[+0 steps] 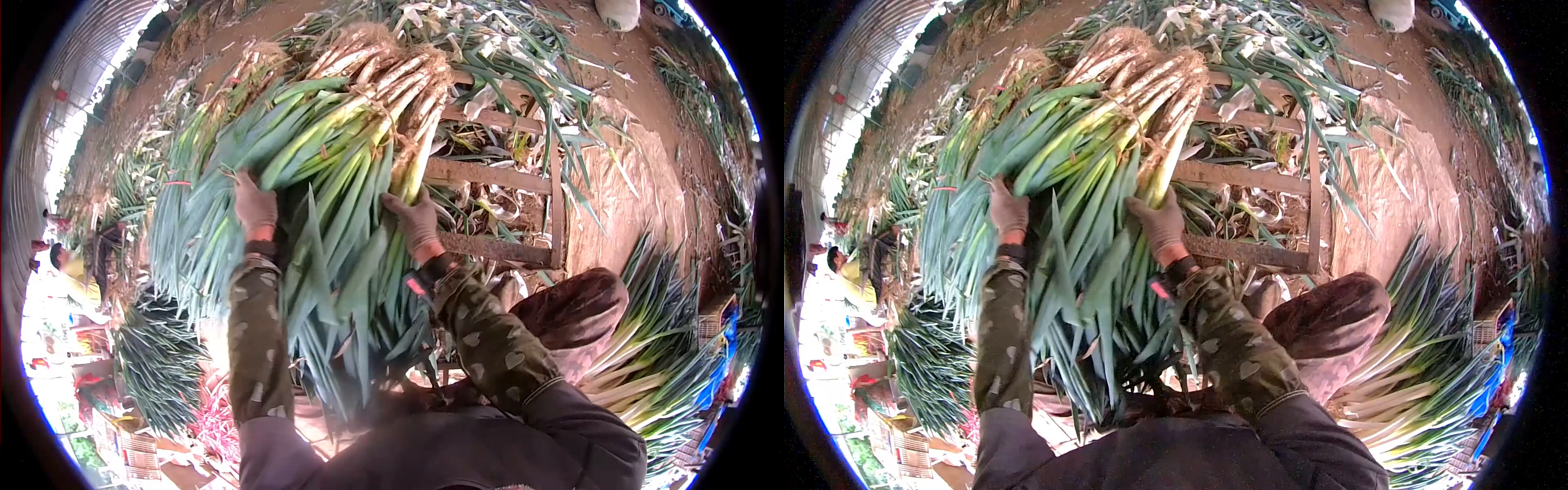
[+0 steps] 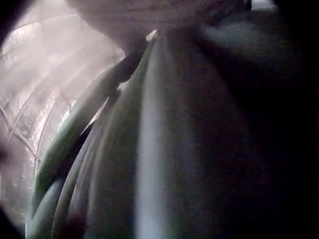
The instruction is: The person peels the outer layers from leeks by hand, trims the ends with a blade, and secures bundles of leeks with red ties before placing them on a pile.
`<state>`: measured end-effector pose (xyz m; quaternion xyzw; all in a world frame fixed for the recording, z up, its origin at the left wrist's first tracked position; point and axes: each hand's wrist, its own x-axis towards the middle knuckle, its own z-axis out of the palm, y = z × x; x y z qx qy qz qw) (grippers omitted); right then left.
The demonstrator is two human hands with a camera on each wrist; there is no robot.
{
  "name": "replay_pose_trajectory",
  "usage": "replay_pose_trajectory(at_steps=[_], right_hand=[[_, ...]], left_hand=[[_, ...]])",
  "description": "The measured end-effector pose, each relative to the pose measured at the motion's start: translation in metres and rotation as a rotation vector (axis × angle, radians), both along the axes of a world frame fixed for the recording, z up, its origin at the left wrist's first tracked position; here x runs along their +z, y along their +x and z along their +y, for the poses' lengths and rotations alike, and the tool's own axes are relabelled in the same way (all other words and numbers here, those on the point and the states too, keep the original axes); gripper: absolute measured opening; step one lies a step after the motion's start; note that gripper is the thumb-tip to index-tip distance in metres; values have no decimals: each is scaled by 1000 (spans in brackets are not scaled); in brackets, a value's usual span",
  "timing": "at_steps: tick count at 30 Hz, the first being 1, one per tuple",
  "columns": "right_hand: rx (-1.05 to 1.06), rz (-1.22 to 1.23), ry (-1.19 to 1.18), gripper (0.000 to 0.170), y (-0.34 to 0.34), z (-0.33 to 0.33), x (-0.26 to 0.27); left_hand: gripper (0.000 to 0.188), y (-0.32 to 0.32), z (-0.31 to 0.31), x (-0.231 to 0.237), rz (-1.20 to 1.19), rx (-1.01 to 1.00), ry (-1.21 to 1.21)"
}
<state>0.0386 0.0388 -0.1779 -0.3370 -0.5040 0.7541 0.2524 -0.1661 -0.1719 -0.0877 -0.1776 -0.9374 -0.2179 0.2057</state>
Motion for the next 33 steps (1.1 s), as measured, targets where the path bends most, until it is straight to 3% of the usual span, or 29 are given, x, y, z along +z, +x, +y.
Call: replay_pose_trajectory(at_steps=[2,3,4,6,9,12,14,15,16,18,20,22,25,28,30,32,33], right_hand=[[27,106,-144,51,20,21,-4],[49,-66,17,43,33,35,-16],[-2,-200,153,35,56,38,12],[-35,-105,86,34,84,55,-18],[-75,28,87,45,148,55,-8],[84,-396,601,42,163,60,-16],[79,-334,469,46,169,53,-11],[60,-367,442,47,175,49,-1],[44,-406,411,47,181,42,6],[-12,-484,590,51,194,29,-5],[-31,-492,794,54,210,19,-15],[85,-457,783,57,230,27,-19],[247,-577,806,51,260,39,15],[715,-533,727,38,299,25,55],[967,-300,878,29,320,-1,52],[1402,-447,1304,27,318,-40,63],[1417,-322,1114,29,311,-54,96]], left_hand=[[55,21,-1,-18,22,-17,-97],[56,36,-9,-30,-42,-66,-244],[60,63,-15,-46,-55,-149,-269],[70,132,-10,-33,-136,-192,-247],[81,160,-7,-24,-208,-142,-363],[87,165,-6,-17,-243,-139,-408],[87,172,-7,5,-329,-113,-427],[87,185,-10,10,-60,-164,-442],[86,199,-13,14,9,-205,-446],[84,259,9,57,131,-303,-456],[75,308,22,69,-209,-660,-382],[66,340,29,32,-529,-1039,-244],[55,365,32,-33,-691,-940,-458],[51,358,19,-54,-520,-934,-664],[46,357,15,-53,-541,-1017,-568],[45,351,5,-64,-586,-1061,-416],[45,349,-1,-46,-694,-1009,-335]])
